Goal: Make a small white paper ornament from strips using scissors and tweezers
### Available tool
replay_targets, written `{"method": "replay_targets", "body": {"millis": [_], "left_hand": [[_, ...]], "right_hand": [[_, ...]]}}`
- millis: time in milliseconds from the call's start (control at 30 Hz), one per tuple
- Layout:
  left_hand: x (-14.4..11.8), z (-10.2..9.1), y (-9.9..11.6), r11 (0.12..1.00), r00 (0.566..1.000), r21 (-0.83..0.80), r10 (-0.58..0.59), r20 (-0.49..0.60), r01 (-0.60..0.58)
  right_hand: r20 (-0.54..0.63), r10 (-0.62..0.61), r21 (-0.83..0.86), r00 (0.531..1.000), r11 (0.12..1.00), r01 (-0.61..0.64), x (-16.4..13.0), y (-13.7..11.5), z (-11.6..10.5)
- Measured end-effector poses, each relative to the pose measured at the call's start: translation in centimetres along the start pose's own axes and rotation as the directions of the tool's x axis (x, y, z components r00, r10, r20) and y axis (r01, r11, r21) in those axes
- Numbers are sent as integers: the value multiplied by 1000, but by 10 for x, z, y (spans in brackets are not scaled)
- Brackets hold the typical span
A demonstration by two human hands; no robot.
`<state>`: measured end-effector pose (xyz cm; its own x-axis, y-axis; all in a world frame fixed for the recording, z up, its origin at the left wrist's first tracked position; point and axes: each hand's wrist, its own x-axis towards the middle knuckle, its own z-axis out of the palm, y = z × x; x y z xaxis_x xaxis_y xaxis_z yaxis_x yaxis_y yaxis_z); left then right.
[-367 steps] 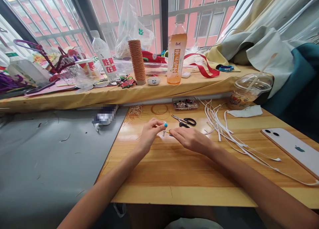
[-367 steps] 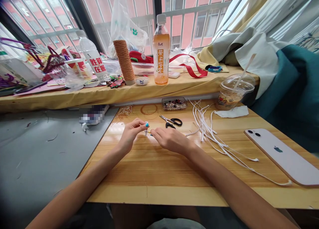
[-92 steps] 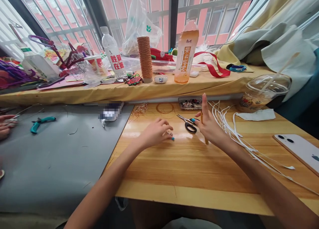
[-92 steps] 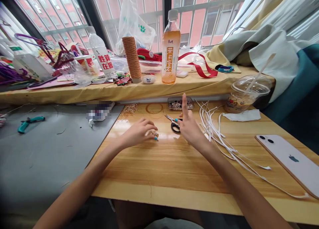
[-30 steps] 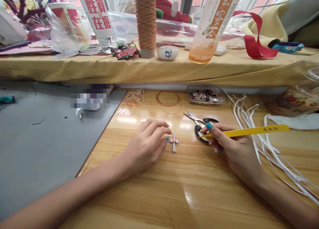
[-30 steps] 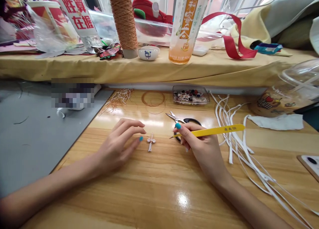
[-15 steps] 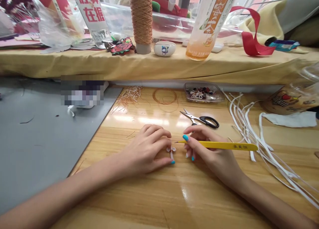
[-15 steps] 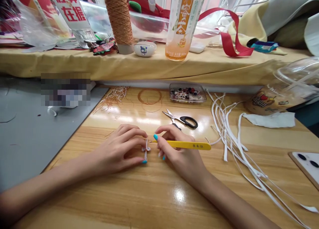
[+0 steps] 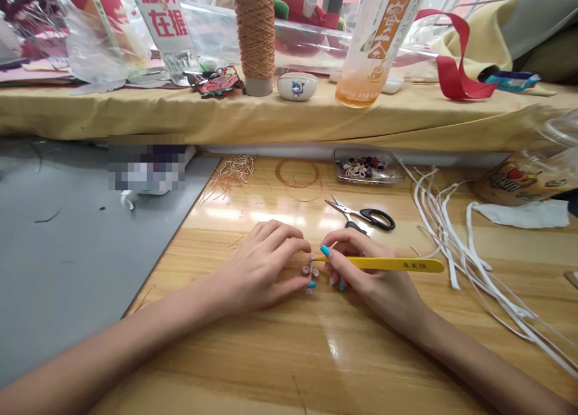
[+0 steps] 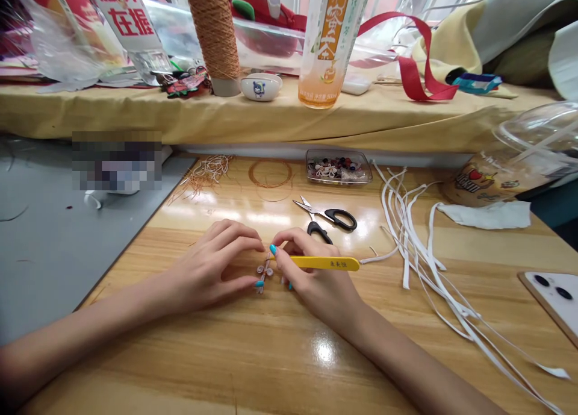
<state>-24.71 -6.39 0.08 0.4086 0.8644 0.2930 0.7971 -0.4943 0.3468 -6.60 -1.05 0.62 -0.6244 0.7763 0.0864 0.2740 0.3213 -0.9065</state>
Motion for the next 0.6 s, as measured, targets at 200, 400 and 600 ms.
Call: {"method": "replay_targets", "body": {"millis": [200, 400, 600], "left_hand": [[1, 0, -1, 998, 997, 27, 48, 54, -50], [0, 1, -1, 998, 998, 45, 41, 49, -44], [1, 0, 0, 999, 998, 30, 34, 52, -35]], "right_hand": [[-38, -33, -5, 999, 999, 33, -1, -1, 0], [-74, -39, -69, 997, 997, 34, -2, -2, -2], [-48, -44, -94, 998, 995, 40, -1, -4, -1]]}}
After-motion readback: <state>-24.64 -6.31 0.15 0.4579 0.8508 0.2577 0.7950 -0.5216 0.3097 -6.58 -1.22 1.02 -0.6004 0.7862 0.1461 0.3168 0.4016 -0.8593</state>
